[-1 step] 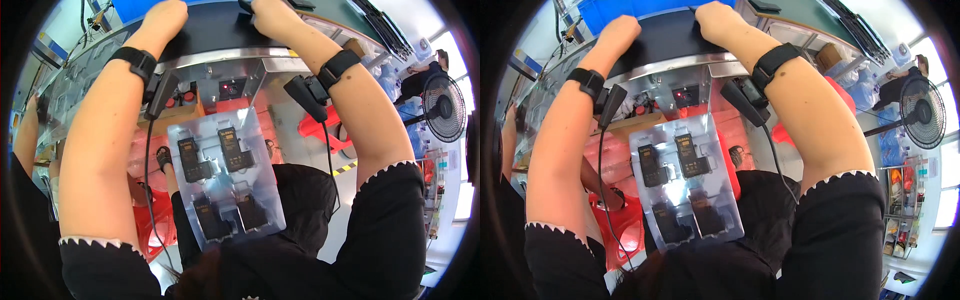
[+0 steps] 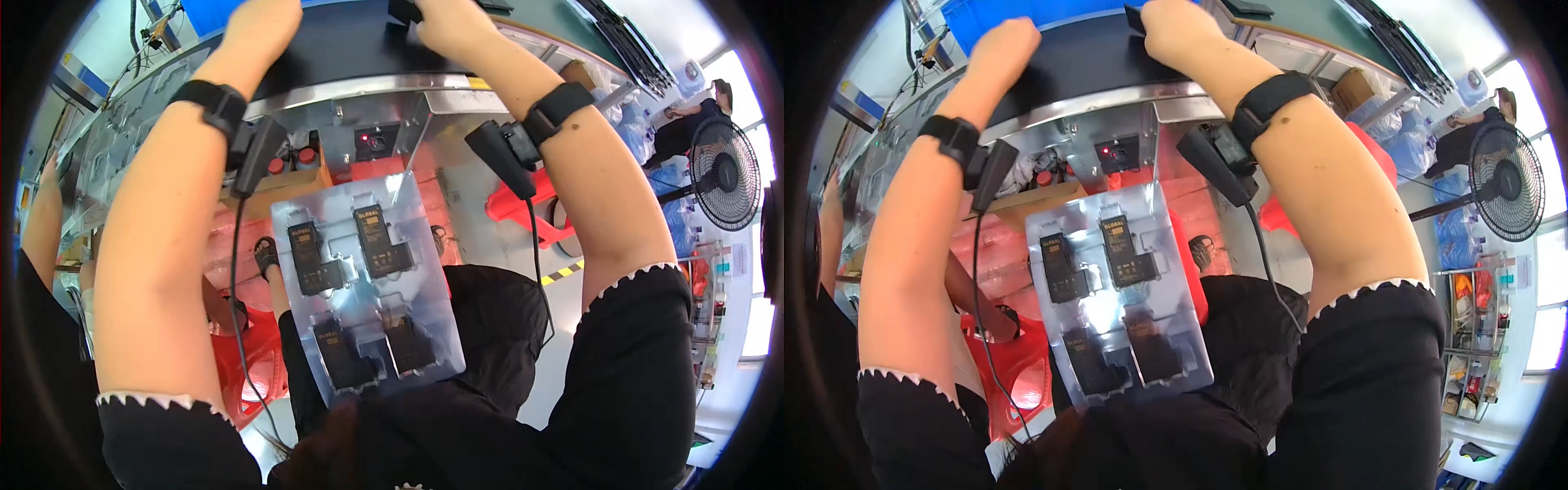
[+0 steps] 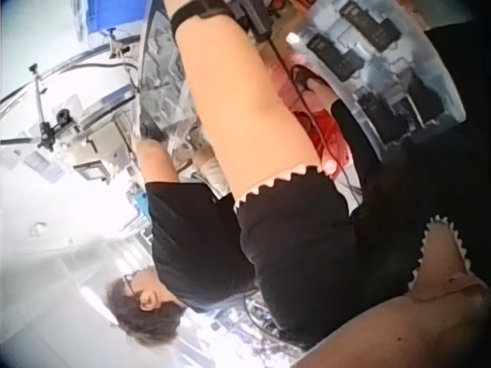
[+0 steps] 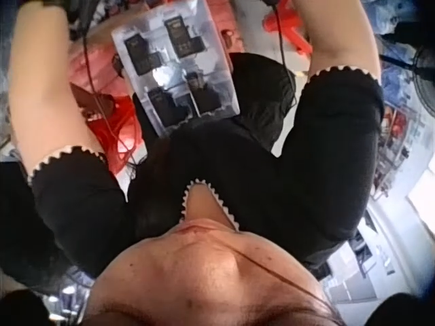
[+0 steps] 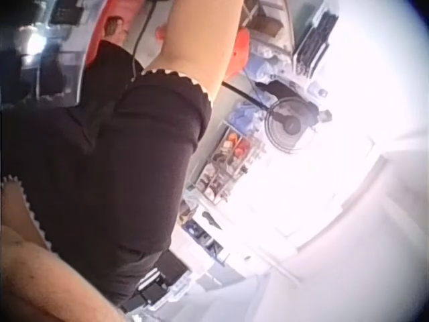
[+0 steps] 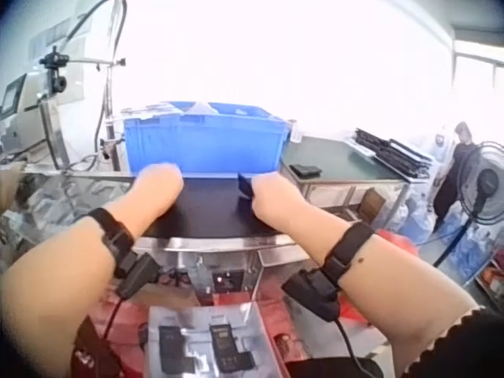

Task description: The recorder takes small black electronic components from a conveyor belt and places them into a transparent plastic tray, then applies a black adhesive or cover strip.

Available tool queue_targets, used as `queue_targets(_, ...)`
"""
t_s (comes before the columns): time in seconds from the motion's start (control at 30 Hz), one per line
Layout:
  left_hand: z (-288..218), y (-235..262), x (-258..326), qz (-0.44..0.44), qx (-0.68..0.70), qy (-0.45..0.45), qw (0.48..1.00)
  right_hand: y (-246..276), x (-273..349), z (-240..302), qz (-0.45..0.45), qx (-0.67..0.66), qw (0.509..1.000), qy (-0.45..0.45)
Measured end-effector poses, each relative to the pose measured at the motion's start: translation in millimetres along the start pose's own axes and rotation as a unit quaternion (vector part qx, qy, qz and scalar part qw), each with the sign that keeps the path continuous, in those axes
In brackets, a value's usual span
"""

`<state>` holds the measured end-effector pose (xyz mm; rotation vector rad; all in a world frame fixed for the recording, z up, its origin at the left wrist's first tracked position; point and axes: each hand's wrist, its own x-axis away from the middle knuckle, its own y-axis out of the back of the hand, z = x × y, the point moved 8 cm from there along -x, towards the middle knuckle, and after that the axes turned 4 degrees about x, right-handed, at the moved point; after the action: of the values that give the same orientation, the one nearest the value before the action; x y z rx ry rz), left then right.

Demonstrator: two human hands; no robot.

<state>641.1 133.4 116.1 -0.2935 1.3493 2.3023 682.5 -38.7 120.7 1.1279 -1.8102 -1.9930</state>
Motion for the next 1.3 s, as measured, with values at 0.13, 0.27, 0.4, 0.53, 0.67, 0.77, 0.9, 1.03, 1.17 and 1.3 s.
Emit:
queue_targets(0.13,17,74,29,-0.118,0.068,0.214,0.967,51,36,-19,-0.081,-0.146,0.986,-0.019)
queue_targets(0.27,5,119,115,-0.111,0.456,0.221,0.855,46,117,38,0.233,-0.360,0.901,-0.062)
queue_targets(0.4,-92,101,197,0.200,0.562,0.122,0.793,10,221,101,0.408,-0.383,0.801,0.211)
queue_targets(0.53,-158,89,271,0.391,0.576,0.049,0.717,-25,288,157,0.504,-0.369,0.738,0.256)
queue_targets(0.67,-169,70,317,0.253,0.581,0.122,0.764,-23,299,153,0.274,-0.313,0.895,0.162)
queue_targets(0.77,-164,81,339,0.204,0.579,0.201,0.764,-1,313,143,0.184,-0.355,0.910,0.112)
queue_targets(0.9,-168,91,355,0.158,0.489,0.192,0.836,-4,376,165,0.202,-0.234,0.927,0.211)
queue_targets(1.03,-176,96,360,0.093,0.434,0.184,0.877,-16,390,165,0.186,-0.175,0.945,0.206)
queue_targets(1.17,-134,85,306,-0.002,0.518,0.281,0.808,-20,392,163,0.167,-0.141,0.954,0.205)
queue_targets(1.3,-87,34,243,-0.023,0.785,0.497,0.371,-26,398,165,0.166,-0.112,0.956,0.214)
